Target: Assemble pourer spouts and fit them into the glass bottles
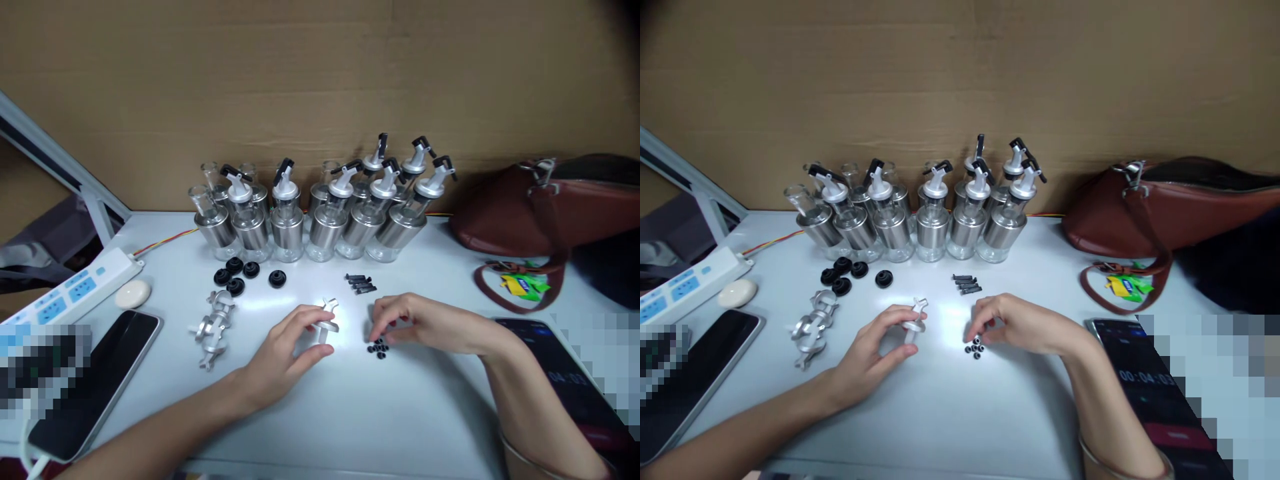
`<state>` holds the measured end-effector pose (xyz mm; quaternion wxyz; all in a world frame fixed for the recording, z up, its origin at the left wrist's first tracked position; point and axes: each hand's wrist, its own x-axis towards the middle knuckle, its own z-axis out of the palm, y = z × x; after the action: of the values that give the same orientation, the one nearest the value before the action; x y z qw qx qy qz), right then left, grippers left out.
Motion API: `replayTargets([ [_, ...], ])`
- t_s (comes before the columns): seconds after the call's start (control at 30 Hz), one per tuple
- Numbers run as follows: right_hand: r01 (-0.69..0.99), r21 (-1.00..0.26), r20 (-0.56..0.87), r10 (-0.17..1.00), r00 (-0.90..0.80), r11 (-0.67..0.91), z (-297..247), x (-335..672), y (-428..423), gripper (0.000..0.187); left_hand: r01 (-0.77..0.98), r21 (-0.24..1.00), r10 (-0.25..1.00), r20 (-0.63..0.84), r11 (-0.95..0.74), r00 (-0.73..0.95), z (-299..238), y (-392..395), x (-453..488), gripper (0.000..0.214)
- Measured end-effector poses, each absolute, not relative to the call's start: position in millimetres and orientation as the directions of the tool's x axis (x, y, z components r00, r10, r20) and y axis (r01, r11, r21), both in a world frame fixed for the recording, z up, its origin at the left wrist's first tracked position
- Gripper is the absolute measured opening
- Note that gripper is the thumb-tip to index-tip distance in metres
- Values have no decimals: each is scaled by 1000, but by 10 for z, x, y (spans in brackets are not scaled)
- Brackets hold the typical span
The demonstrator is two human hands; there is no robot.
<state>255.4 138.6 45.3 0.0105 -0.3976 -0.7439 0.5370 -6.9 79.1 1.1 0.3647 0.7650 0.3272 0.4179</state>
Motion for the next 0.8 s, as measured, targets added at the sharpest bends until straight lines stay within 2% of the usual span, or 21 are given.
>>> replayTargets([
  [0.3,588,-802,-411,618,-671,105,423,2511,1380,13,196,835,808,395,-514,438,-2,793,-68,26],
  [0.47,567,-816,-328,715,-617,115,493,2496,1361,18,193,834,801,392,-517,453,-9,787,-67,28],
  [0.6,420,-907,-183,856,-484,44,521,2392,1312,23,204,836,804,377,-509,460,-28,774,-68,31],
  [0.8,136,-991,-46,958,-284,-8,436,2107,1213,23,216,845,815,354,-489,459,-71,743,-91,33],
])
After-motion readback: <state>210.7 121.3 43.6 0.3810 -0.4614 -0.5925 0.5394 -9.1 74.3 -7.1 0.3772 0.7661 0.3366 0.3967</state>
